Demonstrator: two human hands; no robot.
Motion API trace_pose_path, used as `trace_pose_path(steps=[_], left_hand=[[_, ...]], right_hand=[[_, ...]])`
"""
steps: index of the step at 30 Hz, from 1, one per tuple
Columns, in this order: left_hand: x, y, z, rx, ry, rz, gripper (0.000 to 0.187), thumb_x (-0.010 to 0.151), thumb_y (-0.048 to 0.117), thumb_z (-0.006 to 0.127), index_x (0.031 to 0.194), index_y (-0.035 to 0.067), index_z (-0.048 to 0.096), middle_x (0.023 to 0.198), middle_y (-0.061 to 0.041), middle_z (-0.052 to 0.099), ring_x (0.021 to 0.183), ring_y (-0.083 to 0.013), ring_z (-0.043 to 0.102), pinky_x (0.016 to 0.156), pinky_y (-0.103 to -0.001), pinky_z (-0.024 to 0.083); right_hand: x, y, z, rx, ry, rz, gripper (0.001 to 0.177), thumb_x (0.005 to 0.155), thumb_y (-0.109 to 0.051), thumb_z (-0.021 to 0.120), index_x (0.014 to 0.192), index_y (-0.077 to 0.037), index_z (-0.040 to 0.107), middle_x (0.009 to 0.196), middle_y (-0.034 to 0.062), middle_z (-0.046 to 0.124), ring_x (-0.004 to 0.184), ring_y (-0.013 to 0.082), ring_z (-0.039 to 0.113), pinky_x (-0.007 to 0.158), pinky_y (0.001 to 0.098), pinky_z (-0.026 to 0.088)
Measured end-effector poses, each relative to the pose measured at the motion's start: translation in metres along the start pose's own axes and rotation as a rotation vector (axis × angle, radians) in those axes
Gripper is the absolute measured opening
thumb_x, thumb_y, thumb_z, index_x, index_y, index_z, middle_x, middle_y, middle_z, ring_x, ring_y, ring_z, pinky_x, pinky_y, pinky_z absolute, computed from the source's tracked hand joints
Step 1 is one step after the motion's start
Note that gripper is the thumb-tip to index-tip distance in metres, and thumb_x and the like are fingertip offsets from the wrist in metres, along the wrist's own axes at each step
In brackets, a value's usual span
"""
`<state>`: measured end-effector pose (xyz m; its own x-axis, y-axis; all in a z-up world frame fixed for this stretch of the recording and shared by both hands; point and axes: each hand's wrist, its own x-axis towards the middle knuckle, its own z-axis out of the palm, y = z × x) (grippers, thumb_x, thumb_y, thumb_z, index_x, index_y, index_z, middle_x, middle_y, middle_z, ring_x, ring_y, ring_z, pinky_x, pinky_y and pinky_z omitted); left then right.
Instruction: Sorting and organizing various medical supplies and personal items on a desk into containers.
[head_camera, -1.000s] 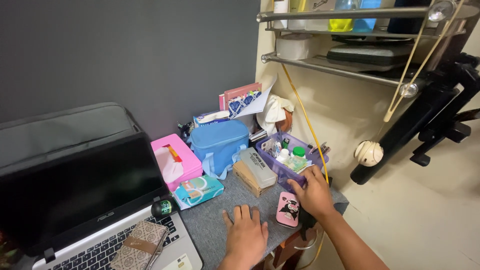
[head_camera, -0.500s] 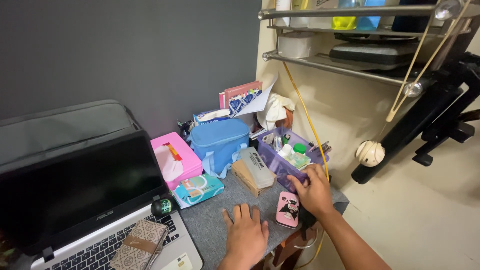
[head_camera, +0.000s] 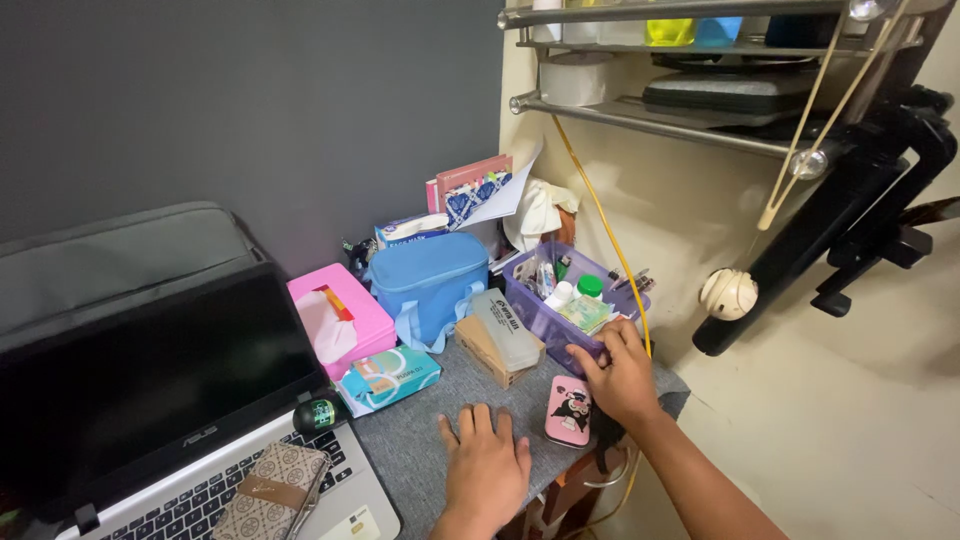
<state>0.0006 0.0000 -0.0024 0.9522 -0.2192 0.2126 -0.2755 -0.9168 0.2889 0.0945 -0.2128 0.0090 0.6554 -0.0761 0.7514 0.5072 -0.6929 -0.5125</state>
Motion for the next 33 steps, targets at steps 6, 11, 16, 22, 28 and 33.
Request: trace_pose_path(steps=[6,11,16,22,28,33], left_hand=[[0.000,0.000,-0.001,-0.005,0.021,0.013,0.052,0.097,0.033,0.054,0.131,-0.005,0.052,0.123,-0.021,0.045,0.129,-0.0424,0.038,0.108,-0.074,0.018],[-0.002,0.000,-0.002,-0.002,-0.018,0.001,0.049,0.099,0.034,0.052,0.131,-0.004,0.052,0.121,-0.021,0.045,0.125,-0.0403,0.038,0.111,-0.074,0.018],[-0.003,0.000,-0.002,-0.012,0.006,0.004,0.050,0.098,0.034,0.053,0.131,-0.003,0.052,0.124,-0.020,0.045,0.125,-0.0398,0.038,0.111,-0.074,0.018],[-0.003,0.002,-0.007,-0.011,-0.017,0.001,0.050,0.098,0.033,0.054,0.133,-0.004,0.051,0.124,-0.021,0.044,0.125,-0.0399,0.038,0.111,-0.073,0.019],[-0.004,0.001,-0.006,-0.026,-0.005,0.004,0.052,0.098,0.033,0.054,0.134,-0.004,0.050,0.119,-0.020,0.044,0.125,-0.0400,0.038,0.111,-0.073,0.019],[-0.001,-0.004,0.004,-0.044,0.043,0.022,0.050,0.097,0.031,0.056,0.131,-0.005,0.052,0.125,-0.022,0.044,0.128,-0.0436,0.037,0.108,-0.074,0.017]], right_hand=[[0.000,-0.001,-0.001,0.026,-0.002,0.020,0.034,0.076,-0.016,0.088,0.085,0.003,0.061,0.088,0.0062,0.052,0.060,0.0149,0.047,0.058,0.0295,0.046],[0.001,-0.002,-0.001,0.027,0.020,-0.006,0.035,0.075,-0.017,0.088,0.085,0.003,0.062,0.090,0.0060,0.054,0.059,0.0138,0.048,0.056,0.0294,0.046],[0.001,-0.004,-0.002,0.053,0.033,-0.031,0.032,0.076,-0.017,0.088,0.085,0.002,0.063,0.093,0.0052,0.056,0.059,0.0127,0.049,0.056,0.0281,0.046],[0.000,-0.003,-0.001,0.043,0.080,-0.066,0.030,0.077,-0.014,0.088,0.087,0.003,0.065,0.092,0.0060,0.055,0.060,0.0117,0.049,0.057,0.0278,0.047],[-0.001,0.001,0.001,0.069,0.155,-0.166,0.033,0.077,-0.013,0.088,0.090,0.004,0.063,0.096,0.0064,0.055,0.061,0.0109,0.048,0.057,0.0269,0.046],[0.001,-0.006,-0.002,0.078,0.156,-0.160,0.035,0.077,-0.013,0.088,0.091,0.004,0.062,0.102,0.0076,0.056,0.062,0.0089,0.049,0.057,0.0244,0.048]])
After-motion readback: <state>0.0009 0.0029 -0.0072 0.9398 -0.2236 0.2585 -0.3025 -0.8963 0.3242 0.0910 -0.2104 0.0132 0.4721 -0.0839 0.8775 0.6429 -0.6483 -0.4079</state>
